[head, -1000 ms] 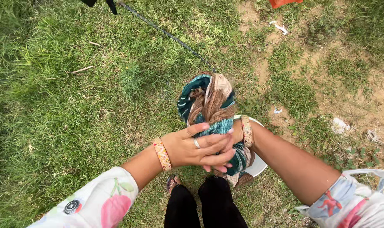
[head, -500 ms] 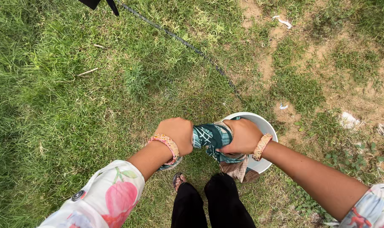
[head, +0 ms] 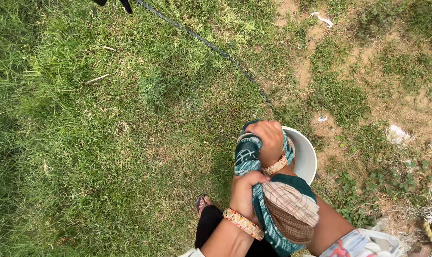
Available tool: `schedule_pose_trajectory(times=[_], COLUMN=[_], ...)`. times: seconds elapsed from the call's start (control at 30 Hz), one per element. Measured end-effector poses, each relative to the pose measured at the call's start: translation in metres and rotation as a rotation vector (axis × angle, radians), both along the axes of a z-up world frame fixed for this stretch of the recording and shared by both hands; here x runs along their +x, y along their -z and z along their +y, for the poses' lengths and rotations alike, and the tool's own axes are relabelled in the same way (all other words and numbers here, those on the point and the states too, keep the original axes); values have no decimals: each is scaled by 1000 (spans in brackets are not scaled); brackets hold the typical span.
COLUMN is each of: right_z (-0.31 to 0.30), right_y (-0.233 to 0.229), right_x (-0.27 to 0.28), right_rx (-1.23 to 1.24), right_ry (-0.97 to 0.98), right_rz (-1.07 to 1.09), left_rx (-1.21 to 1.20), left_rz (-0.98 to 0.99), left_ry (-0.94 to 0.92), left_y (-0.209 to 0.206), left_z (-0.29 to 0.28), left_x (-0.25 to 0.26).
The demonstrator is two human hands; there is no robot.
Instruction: The person wrings out a cloth over a bucket by hand, then hangs it over a clothesline and spreads it out by hand.
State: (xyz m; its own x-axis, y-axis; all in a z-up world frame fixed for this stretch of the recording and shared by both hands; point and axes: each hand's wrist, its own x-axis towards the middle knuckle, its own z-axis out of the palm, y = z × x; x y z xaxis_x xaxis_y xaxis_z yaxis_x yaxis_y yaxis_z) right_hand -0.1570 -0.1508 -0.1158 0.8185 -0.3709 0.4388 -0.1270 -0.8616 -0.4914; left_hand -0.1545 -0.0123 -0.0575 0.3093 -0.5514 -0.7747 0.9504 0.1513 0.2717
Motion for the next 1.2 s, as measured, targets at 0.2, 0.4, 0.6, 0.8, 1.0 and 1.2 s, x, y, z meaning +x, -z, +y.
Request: schedule_pose_trajectory(times=[0.2,0.4,0.6,0.8,1.0,1.2], right_z=[8,-3,-39,-51,-38,-48], right_y=[26,32,32,9,-18,-42], right_x=[-8,-25,-41,-16,-32,-54], right_rx=[111,393,765,1045,2262,1645], right_ry=[-20,-126,-279,-1075,-903,-654], right_rz=[39,271,714,958,888,911], left_rx=[-406,-422,-104,-204,-87,160], left_rz=[521,537,-1512,-2974,-2768,-2351], left_ry=[-229,-370,607,795,977,1497], left_y=[-18,-73,-92,-51,-40,-48], left_z=[-26,-36,26,-3,-17,-8], left_x=[-13,-19,49,129,137,146])
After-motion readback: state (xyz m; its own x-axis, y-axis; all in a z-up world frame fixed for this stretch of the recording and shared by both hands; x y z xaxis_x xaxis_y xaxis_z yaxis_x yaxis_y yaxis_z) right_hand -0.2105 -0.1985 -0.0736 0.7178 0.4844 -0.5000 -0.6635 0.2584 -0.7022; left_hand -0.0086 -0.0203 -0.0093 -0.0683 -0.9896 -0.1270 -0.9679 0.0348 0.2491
